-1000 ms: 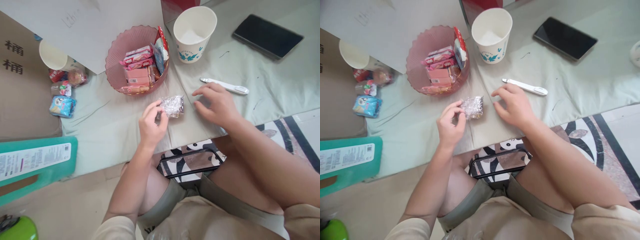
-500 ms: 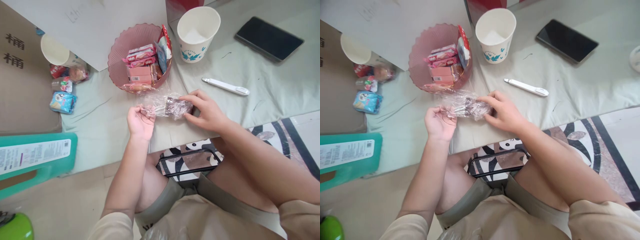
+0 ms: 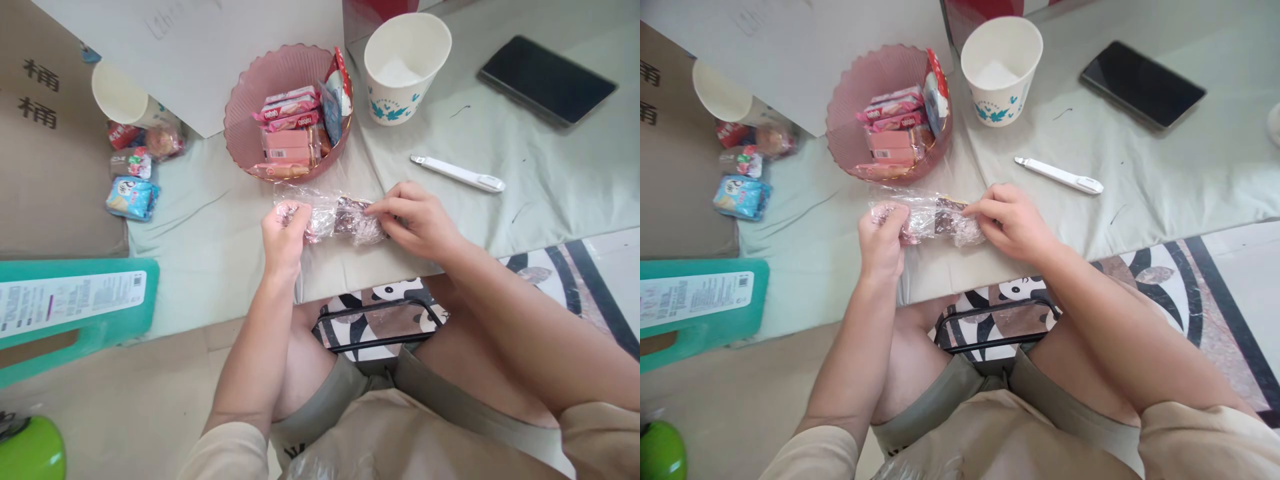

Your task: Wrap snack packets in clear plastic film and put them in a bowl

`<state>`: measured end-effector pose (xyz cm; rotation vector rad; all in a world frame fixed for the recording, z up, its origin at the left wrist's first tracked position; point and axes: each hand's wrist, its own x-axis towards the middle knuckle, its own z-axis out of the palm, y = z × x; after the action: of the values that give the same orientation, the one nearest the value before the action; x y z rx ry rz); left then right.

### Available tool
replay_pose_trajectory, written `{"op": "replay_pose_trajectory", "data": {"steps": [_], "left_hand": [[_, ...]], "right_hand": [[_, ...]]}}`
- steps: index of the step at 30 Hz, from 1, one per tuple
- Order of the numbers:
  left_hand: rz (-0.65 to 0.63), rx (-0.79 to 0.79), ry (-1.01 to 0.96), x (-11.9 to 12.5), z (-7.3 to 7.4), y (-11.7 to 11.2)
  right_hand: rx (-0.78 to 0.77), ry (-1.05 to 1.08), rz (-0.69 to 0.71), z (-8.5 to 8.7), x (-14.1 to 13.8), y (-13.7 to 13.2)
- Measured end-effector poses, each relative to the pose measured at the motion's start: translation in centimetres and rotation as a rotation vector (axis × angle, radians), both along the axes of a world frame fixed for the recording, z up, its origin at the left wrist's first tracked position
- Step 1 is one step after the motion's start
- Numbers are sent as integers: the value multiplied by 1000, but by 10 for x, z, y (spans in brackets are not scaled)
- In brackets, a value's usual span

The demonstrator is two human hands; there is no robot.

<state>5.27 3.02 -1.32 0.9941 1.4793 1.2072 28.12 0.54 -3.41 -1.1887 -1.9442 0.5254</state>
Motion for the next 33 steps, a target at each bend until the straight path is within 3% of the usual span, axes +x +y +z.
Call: {"op": "replay_pose_trajectory", "data": {"steps": [5, 9, 13, 19, 22, 26, 29, 31, 33], "left_hand": [[22, -18, 67, -3, 1, -1], [61, -35, 106, -11, 3, -2], [70, -60, 187, -24, 3, -4], [85, -60, 272, -49, 2, -8], [78, -40, 315, -63, -3, -9], [17, 143, 438, -74, -13, -7], [0, 387, 505, -75, -16, -4], [2, 531, 506, -74, -16, -3], [13, 639, 480, -74, -13, -4]], "right_hand": [[-49, 13, -67, 9, -1, -3], [-94, 213, -144, 14, 1, -4], [-169, 371, -133, 13, 12, 0], [-64, 191, -114, 7, 42, 6], [-40, 62, -180, 2, 55, 10], [-11, 35, -304, 12, 55, 6], [1, 38, -125, 26, 37, -5], [-6, -76, 7, 31, 23, -11], [2, -176, 50, 31, 11, -14]]}}
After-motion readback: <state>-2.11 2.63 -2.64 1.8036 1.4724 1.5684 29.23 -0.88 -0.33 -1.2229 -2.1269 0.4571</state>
